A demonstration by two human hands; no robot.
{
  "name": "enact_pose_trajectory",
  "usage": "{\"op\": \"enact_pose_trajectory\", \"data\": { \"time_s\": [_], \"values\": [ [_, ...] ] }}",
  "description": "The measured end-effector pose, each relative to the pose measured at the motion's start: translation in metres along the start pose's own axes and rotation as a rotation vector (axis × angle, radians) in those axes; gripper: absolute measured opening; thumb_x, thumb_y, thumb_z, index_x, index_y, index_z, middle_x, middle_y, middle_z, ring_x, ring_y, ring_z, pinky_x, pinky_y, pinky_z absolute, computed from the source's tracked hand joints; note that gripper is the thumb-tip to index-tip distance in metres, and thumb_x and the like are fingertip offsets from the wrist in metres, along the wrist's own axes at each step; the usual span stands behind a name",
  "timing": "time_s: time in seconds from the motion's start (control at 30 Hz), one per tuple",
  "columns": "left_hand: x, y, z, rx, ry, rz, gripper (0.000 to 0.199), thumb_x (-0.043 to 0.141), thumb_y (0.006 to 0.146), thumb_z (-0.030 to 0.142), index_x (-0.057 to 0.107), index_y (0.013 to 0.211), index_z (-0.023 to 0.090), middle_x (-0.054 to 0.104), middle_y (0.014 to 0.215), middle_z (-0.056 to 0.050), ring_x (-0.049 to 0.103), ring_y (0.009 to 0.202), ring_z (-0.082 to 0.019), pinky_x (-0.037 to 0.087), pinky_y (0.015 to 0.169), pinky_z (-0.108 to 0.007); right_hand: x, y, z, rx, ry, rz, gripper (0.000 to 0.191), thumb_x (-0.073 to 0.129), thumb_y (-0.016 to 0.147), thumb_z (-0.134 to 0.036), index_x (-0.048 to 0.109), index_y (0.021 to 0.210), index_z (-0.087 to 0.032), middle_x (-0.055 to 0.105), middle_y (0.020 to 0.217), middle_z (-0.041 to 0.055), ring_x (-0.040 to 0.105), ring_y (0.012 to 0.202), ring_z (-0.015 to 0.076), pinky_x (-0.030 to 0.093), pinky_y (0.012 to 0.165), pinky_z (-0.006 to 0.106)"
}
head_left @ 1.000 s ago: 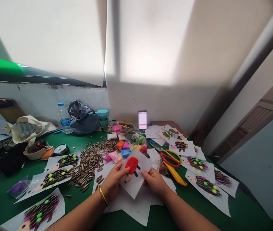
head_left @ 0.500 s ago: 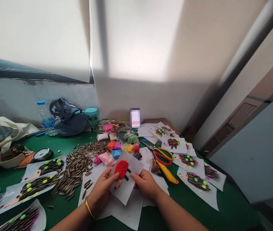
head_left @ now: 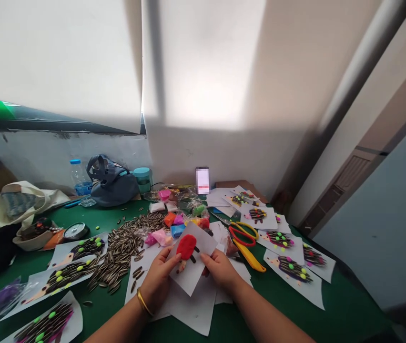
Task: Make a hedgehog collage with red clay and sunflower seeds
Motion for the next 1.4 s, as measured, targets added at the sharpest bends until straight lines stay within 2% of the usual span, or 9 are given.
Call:
{"op": "enact_pose_trajectory", "data": {
  "time_s": [0.33,0.5,0.6,0.73,0.87,0.93,1.13,1.4],
  "values": [
    [0.001,0.0,0.0,0.002,-0.042,-0.02,0.035,0.079,0.07,0.035,0.061,0.095,0.018,0.06,0.058,0.002,0.052,0.05,-0.012,0.042,0.054,-0.025,0.0,0.001,0.008,-0.008,0.005,-0.01,0.054,0.066,0.067,-0.068,0.058,0.081,-0.017,0.06,0.058,-0.0006,0.053,0.053,0.0137,0.039,0.054,0.027],
    [-0.007,-0.001,0.005,-0.022,-0.141,0.06,0.037,0.081,0.067,0.032,0.061,0.095,0.019,0.069,0.074,-0.002,0.062,0.061,-0.017,0.047,0.061,-0.03,-0.004,-0.001,0.013,0.033,-0.006,0.024,0.053,0.066,0.068,-0.067,0.059,0.082,-0.017,0.061,0.057,0.0004,0.057,0.056,0.0164,0.043,0.057,0.029],
    [-0.009,-0.003,0.007,-0.031,-0.169,0.084,0.035,0.082,0.066,0.031,0.062,0.093,0.02,0.069,0.074,-0.002,0.064,0.063,-0.019,0.049,0.064,-0.032,-0.009,-0.001,0.016,0.067,-0.012,0.072,0.054,0.066,0.068,-0.068,0.06,0.083,-0.016,0.061,0.056,0.0006,0.057,0.056,0.0165,0.044,0.058,0.03],
    [0.003,-0.005,0.009,-0.027,-0.138,0.016,0.037,0.082,0.066,0.031,0.065,0.097,0.02,0.07,0.082,-0.005,0.066,0.071,-0.022,0.05,0.07,-0.035,-0.012,0.001,0.014,0.036,-0.003,0.098,0.056,0.065,0.065,-0.072,0.059,0.075,-0.017,0.06,0.056,0.0008,0.056,0.054,0.0157,0.044,0.058,0.029],
    [0.014,-0.007,0.01,-0.005,-0.078,-0.075,0.023,0.078,0.071,0.031,0.066,0.085,0.017,0.068,0.078,-0.006,0.064,0.07,-0.022,0.049,0.069,-0.034,-0.005,0.001,0.005,-0.007,0.027,0.031,0.055,0.065,0.065,-0.072,0.058,0.071,-0.018,0.059,0.056,0.001,0.056,0.055,0.0163,0.045,0.059,0.03],
    [0.012,-0.006,0.007,-0.01,-0.071,-0.062,0.021,0.076,0.073,0.033,0.066,0.079,0.016,0.068,0.077,-0.007,0.064,0.07,-0.022,0.049,0.069,-0.034,-0.001,-0.001,0.0,-0.023,0.03,-0.012,0.053,0.064,0.068,-0.07,0.059,0.07,-0.018,0.06,0.055,0.0013,0.057,0.056,0.017,0.045,0.061,0.031],
    [0.004,-0.007,0.006,0.0,-0.067,0.017,0.025,0.074,0.075,0.039,0.066,0.082,0.016,0.069,0.078,-0.009,0.064,0.068,-0.023,0.05,0.067,-0.036,0.008,-0.011,-0.01,-0.034,-0.078,-0.108,0.049,0.061,0.077,-0.062,0.066,0.07,-0.015,0.067,0.063,0.0059,0.062,0.064,0.0197,0.047,0.069,0.033],
    [0.012,-0.004,0.011,0.003,-0.054,-0.041,0.023,0.071,0.077,0.037,0.062,0.076,0.016,0.066,0.071,-0.006,0.063,0.065,-0.021,0.048,0.064,-0.034,0.008,-0.009,0.001,-0.012,-0.202,-0.079,0.049,0.059,0.08,-0.059,0.07,0.067,-0.013,0.07,0.066,0.0086,0.065,0.066,0.0207,0.048,0.071,0.034]
  ]
}}
Point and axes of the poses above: each hand's wrist, its own y-axis towards the middle knuckle, its own x-axis out of the palm, z = x × y, the point moved 10 cm from there along y, towards the middle knuckle
